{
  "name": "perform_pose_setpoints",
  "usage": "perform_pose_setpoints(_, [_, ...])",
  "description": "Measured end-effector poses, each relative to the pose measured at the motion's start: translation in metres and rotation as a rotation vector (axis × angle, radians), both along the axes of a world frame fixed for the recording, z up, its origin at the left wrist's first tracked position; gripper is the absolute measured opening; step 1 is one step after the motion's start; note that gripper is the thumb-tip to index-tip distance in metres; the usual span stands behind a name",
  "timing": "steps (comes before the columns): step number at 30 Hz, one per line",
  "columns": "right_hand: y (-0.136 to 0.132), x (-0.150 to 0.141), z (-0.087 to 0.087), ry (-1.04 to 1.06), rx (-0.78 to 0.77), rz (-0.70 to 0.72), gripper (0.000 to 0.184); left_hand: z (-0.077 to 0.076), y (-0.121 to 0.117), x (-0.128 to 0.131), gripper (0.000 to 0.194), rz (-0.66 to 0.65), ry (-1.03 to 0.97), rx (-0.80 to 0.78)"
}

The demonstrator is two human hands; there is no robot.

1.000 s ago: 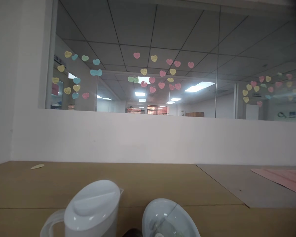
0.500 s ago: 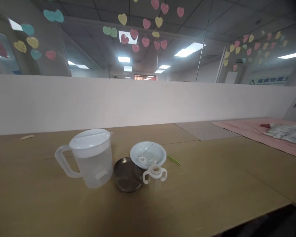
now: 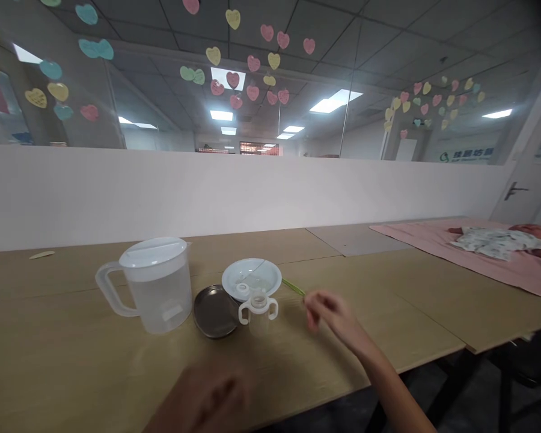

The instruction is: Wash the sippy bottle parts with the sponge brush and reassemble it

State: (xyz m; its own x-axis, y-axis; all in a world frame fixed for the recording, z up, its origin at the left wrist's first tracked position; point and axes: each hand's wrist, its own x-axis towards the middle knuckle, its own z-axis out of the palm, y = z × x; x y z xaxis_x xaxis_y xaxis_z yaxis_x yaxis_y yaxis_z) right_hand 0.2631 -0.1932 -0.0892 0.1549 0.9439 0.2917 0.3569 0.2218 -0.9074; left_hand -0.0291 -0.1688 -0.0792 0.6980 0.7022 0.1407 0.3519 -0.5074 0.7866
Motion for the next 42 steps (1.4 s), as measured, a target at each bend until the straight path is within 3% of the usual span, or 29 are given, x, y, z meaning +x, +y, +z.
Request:
perform_pose_setpoints(1, [0.028,0.01,0.004,-0.049,0.045,-0.153,0.034,0.014,0.015,0.021,0.03,0.019,0.039,0.083])
perform_pose_setpoints(3, [0.079,0.027,0.005,-0.305,-0.093,-0.445,0.034,0.033,0.055,0.063,0.034,0.137,0.134,0.343])
perform_pose_setpoints(5, [0.117,0.037,-0.006,-0.406,-0.17,-0.501,0.025,0.037,0.1,0.094,0.037,0.28,0.332,0.541])
perform_pose_setpoints(6, [0.13,0.039,-0.014,-0.447,-0.193,-0.514,0.022,0.033,0.122,0.105,0.037,0.317,0.483,0.601])
perform_pose_setpoints(9, [0.15,0.039,-0.042,-0.572,-0.259,-0.519,0.021,0.008,0.175,0.123,0.028,0.345,0.616,0.602])
perform_pose_setpoints(13, [0.157,0.038,-0.067,-0.727,-0.315,-0.506,0.02,-0.018,0.209,0.134,0.024,0.331,0.673,0.62])
perform_pose_setpoints(24, [0.163,0.043,-0.069,-0.864,-0.443,-0.525,0.023,-0.023,0.224,0.147,0.022,0.27,0.612,0.537])
perform_pose_setpoints(36, [0.154,0.046,-0.051,-0.739,-0.453,-0.702,0.026,0.003,0.205,0.146,0.021,0.501,0.26,0.653])
perform_pose_setpoints(39, [0.149,0.052,-0.044,-0.698,-0.366,-0.769,0.03,0.008,0.204,0.145,0.018,0.476,0.005,0.603])
perform_pose_setpoints(42, [0.143,0.046,-0.04,-0.646,-0.093,-0.82,0.031,0.012,0.202,0.147,0.02,0.399,-0.201,0.484])
